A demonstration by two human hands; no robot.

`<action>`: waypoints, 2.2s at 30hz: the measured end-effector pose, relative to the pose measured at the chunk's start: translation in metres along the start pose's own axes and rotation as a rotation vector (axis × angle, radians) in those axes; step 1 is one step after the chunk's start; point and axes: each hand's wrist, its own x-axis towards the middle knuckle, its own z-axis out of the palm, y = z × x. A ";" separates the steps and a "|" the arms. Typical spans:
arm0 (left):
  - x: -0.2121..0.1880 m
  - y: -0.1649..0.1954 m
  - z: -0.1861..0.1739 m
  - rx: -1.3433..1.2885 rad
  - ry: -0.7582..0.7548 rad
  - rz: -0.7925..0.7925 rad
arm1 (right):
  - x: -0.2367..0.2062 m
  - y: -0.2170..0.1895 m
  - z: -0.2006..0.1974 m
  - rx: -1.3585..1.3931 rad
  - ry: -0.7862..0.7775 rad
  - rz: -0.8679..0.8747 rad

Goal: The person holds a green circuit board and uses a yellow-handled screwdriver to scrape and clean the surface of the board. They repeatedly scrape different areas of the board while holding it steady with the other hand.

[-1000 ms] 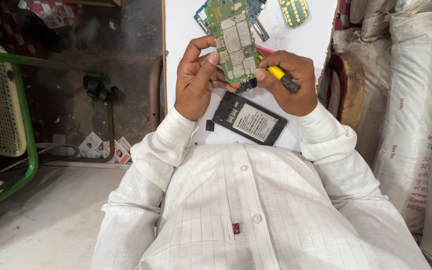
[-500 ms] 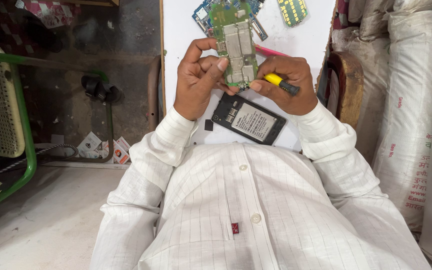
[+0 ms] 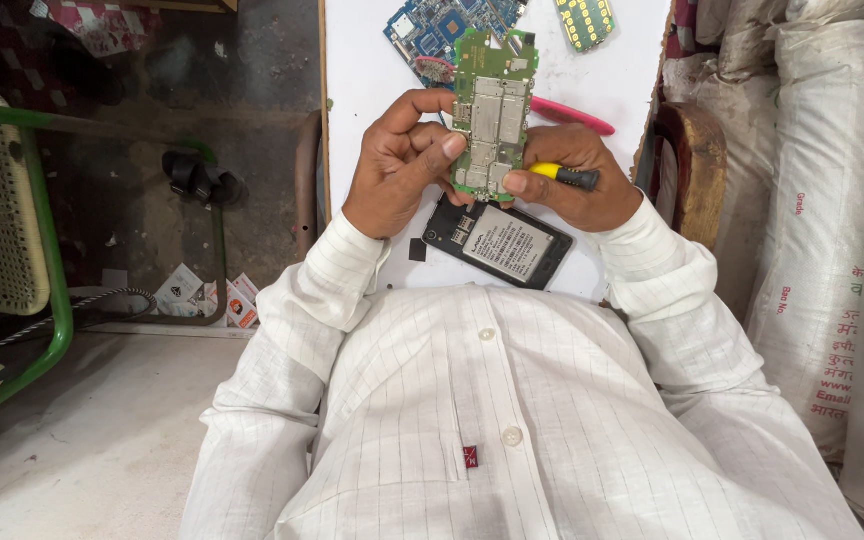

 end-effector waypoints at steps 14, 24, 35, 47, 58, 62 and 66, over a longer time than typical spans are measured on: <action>0.002 0.002 0.004 -0.023 0.092 -0.002 | 0.001 -0.008 0.001 -0.015 -0.041 -0.074; 0.003 0.000 0.002 -0.026 0.087 -0.017 | -0.002 -0.006 0.004 -0.021 0.084 0.040; 0.003 -0.004 -0.001 -0.030 0.074 -0.013 | -0.002 -0.005 0.005 -0.052 0.165 -0.002; 0.006 -0.004 0.005 -0.071 0.172 0.076 | -0.007 0.002 -0.005 0.016 0.102 -0.033; 0.010 -0.004 -0.001 -0.225 0.187 0.117 | -0.004 0.005 -0.005 -0.160 0.226 -0.177; 0.010 -0.009 -0.003 -0.220 0.193 0.115 | -0.005 0.006 -0.005 -0.182 0.336 -0.113; 0.010 -0.010 -0.002 -0.199 0.205 0.123 | -0.005 0.009 -0.007 -0.130 0.361 -0.123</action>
